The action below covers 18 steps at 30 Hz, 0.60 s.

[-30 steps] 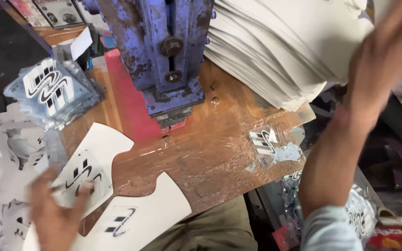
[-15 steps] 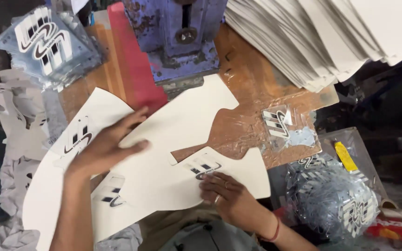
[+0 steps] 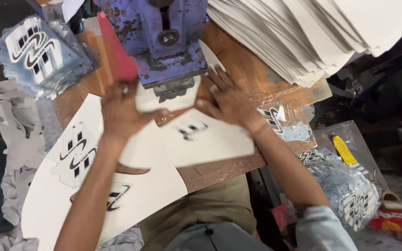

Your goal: Applying logo stickers to shoe upper components and using a mechanical press to secure them.

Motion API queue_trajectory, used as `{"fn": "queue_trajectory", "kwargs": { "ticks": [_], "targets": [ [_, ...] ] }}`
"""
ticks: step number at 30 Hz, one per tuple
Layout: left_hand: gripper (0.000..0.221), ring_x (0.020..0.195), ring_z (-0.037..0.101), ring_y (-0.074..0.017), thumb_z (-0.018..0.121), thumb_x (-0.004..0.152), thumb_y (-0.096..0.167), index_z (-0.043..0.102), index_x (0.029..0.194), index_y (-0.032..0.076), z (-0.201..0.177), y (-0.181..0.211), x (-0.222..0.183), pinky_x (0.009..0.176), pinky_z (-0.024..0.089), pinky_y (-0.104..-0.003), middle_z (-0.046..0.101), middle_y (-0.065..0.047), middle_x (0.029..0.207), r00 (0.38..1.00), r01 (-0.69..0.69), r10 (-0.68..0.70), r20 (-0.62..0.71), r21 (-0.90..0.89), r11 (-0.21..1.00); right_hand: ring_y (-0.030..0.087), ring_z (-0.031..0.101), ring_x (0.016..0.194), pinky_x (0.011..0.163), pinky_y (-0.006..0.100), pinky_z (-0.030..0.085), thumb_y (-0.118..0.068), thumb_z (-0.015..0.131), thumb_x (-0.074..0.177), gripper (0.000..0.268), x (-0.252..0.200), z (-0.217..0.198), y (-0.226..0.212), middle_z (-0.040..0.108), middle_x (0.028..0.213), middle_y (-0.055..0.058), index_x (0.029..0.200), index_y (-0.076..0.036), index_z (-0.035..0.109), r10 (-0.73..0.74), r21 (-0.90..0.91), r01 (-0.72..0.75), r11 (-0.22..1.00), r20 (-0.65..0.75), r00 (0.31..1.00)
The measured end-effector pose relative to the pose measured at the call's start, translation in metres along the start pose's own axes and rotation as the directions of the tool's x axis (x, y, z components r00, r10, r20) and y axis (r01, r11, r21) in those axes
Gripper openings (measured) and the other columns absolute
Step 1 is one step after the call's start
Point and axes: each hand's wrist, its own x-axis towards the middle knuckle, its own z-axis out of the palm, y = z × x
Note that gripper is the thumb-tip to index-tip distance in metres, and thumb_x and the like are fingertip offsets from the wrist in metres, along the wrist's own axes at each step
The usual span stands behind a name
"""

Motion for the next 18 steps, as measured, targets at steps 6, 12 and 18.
{"fn": "queue_trajectory", "kwargs": {
  "ticks": [6, 12, 18],
  "targets": [
    [0.103, 0.115, 0.055, -0.0454, 0.086, 0.064, 0.068, 0.058, 0.136, 0.001, 0.021, -0.019, 0.009, 0.094, 0.044, -0.054, 0.059, -0.025, 0.124, 0.995, -0.067, 0.058, -0.077, -0.116, 0.991, 0.037, 0.053, 0.14, 0.119, 0.05, 0.031, -0.049, 0.06, 0.102, 0.058, 0.004, -0.016, 0.002, 0.058, 0.149, 0.023, 0.12, 0.006, 0.067, 0.014, 0.036, -0.011, 0.999, -0.073, 0.997],
    [0.094, 0.126, 0.045, -0.0452, 0.082, 0.069, 0.069, 0.06, 0.134, 0.004, 0.004, 0.008, 0.004, 0.1, 0.035, -0.061, 0.052, -0.027, 0.132, 0.999, 0.038, -0.038, -0.006, -0.019, 0.999, 0.027, 0.053, 0.145, 0.127, 0.046, 0.035, -0.043, 0.061, 0.104, 0.05, 0.015, -0.034, 0.0, 0.059, 0.15, 0.012, 0.133, -0.003, 0.066, 0.217, 0.205, -0.237, 0.95, 0.115, 0.969],
    [0.063, 0.148, 0.033, -0.0435, 0.064, 0.098, 0.057, 0.061, 0.146, 0.017, 0.03, 0.015, -0.058, 0.116, 0.027, -0.063, 0.042, -0.021, 0.159, 0.979, -0.182, 0.194, -0.063, 0.162, 0.97, 0.042, 0.032, 0.149, 0.122, 0.056, 0.023, -0.049, 0.082, 0.077, 0.098, -0.109, -0.094, -0.045, 0.042, 0.157, 0.023, 0.15, 0.002, 0.041, 0.303, 0.168, -0.295, 0.941, -0.021, 0.953]
  ]
}}
